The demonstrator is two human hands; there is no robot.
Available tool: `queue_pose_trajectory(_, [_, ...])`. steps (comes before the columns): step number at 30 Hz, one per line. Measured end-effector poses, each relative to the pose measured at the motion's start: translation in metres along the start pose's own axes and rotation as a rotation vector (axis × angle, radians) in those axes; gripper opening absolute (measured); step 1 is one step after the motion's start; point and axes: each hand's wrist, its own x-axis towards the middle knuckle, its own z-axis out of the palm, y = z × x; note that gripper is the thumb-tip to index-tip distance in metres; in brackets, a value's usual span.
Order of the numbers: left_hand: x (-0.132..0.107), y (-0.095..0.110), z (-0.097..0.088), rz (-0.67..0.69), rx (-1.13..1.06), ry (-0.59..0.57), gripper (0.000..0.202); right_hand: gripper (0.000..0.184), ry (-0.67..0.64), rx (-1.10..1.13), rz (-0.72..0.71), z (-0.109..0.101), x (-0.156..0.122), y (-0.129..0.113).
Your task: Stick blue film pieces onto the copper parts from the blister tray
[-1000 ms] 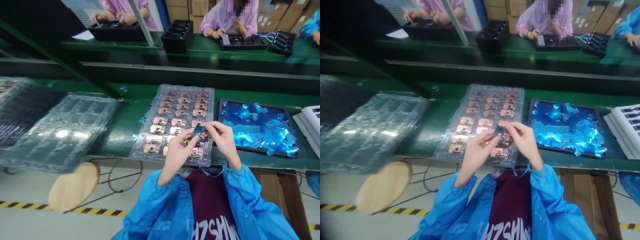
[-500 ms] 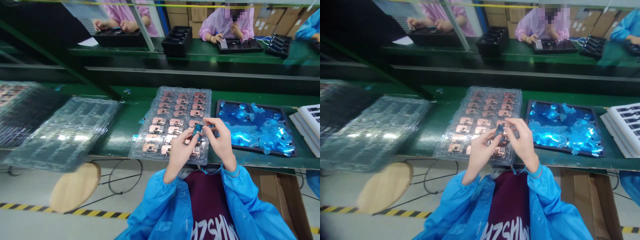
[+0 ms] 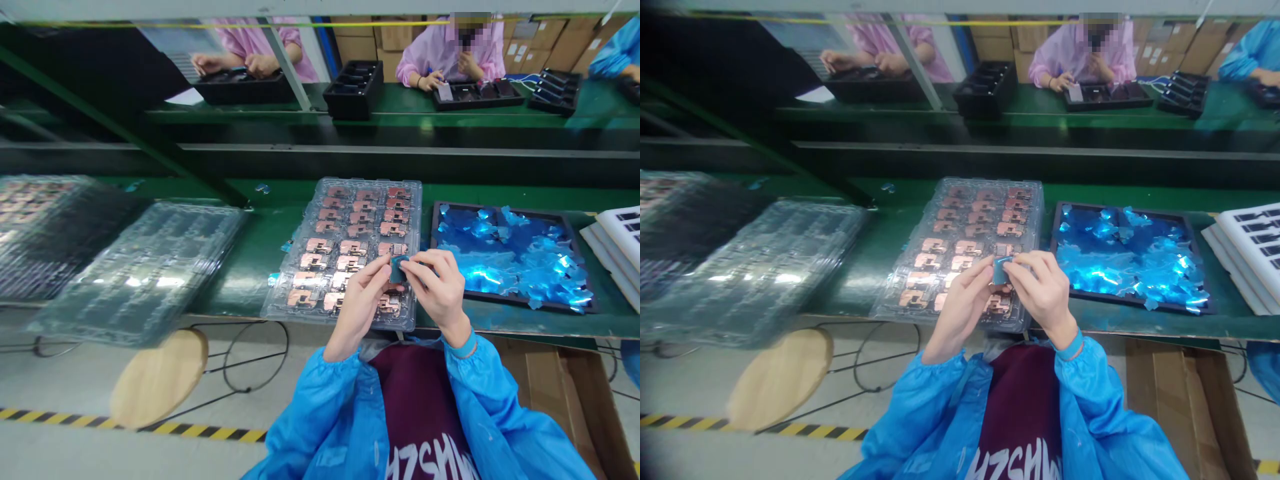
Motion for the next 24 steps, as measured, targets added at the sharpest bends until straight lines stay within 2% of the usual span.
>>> queue_pose_trajectory(5, [0.008,0.006,0.002,-0.036,-0.143,-0.040,0.031,0.022,-0.110,0.156,-0.027,-0.010,-0.003,-0.004])
queue_pose_trajectory(8, [0.014,0.006,0.001,-0.030,-0.183,-0.007,0.027,0.020,-0.168,0.222,0.016,-0.013,-0.008,-0.006])
queue_pose_trajectory(9, [0.016,0.006,-0.001,-0.026,-0.191,0.026,0.025,0.017,-0.151,0.234,0.051,-0.012,-0.010,-0.006])
queue_pose_trajectory(11, [0.021,0.004,-0.005,-0.006,-0.204,0.119,0.023,0.010,-0.032,0.251,0.169,-0.012,-0.013,-0.002])
queue_pose_trajectory(13, [0.025,0.002,-0.009,0.028,-0.206,0.202,0.026,0.007,0.139,0.222,0.347,-0.012,-0.014,0.011])
queue_pose_trajectory(15, [0.029,0.001,-0.012,0.061,-0.196,0.231,0.028,0.015,0.230,0.117,0.528,-0.015,-0.014,0.035])
queue_pose_trajectory(18, [0.031,-0.002,-0.013,0.058,-0.142,0.231,0.032,0.034,0.143,-0.139,0.687,-0.023,-0.013,0.084])
queue_pose_trajectory(21, [0.032,-0.005,-0.010,0.035,-0.064,0.252,0.042,0.046,0.015,-0.407,0.727,-0.027,-0.015,0.113])
queue_pose_trajectory(23, [0.032,-0.008,-0.005,0.049,-0.018,0.259,0.045,0.048,-0.003,-0.433,0.648,-0.023,-0.014,0.108])
queue_pose_trajectory(24, [0.032,-0.009,-0.002,0.064,0.002,0.261,0.045,0.048,-0.008,-0.366,0.584,-0.019,-0.013,0.098])
